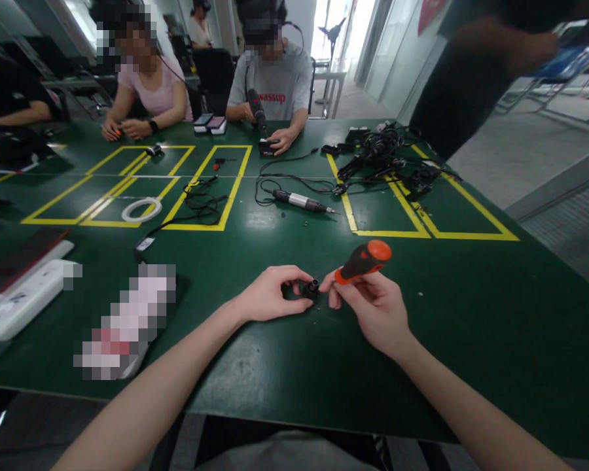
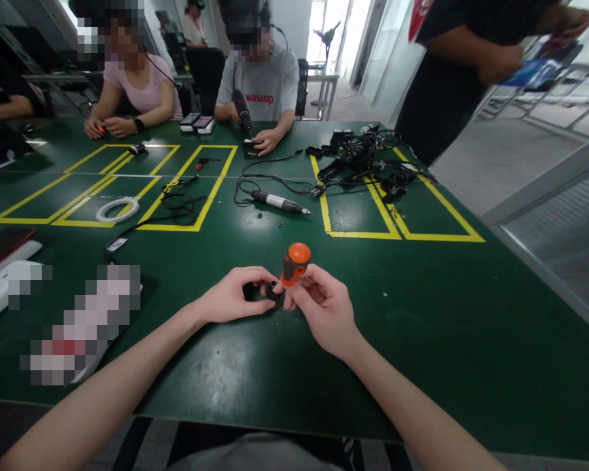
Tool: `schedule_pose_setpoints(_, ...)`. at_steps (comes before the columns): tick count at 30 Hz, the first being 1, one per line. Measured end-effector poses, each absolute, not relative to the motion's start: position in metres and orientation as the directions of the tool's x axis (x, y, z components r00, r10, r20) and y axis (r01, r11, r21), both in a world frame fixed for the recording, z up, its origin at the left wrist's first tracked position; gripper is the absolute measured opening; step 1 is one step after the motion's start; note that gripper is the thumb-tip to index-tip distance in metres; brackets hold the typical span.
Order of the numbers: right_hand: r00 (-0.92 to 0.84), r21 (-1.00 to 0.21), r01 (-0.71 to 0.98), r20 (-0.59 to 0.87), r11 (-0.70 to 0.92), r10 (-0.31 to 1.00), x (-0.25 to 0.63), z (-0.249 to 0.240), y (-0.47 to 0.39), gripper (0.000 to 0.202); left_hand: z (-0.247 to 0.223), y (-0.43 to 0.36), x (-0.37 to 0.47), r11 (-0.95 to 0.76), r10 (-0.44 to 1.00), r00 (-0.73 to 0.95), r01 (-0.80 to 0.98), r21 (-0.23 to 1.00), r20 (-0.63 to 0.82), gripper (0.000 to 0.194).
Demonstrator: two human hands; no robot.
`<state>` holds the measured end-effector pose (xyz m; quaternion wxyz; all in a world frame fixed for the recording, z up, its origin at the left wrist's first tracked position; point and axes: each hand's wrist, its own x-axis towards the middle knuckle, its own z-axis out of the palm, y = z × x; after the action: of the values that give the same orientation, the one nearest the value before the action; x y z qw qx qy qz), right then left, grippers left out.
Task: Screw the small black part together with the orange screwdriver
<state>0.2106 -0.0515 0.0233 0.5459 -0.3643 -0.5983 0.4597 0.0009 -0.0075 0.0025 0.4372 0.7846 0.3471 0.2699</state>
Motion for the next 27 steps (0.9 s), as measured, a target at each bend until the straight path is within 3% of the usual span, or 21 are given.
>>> schedule_pose_setpoints(22,-0.099,-0.954,-0.120,0.288,0.276,0.953,0.2088,0.0214,-0.0524,0.029,0.0052,-0.0081,0.0008,-0.376,0.782,0.612,0.315,0.871,0.116,0.025)
schedule_pose_setpoints(27,-0.093,-0.949,-0.050,0.314,0.311,0.945,0.2108,0.0240,-0.0517,0.026,0.0044,-0.0075,0.0003,-0.379,0.781,0.613,0.318,0.869,0.116,0.027)
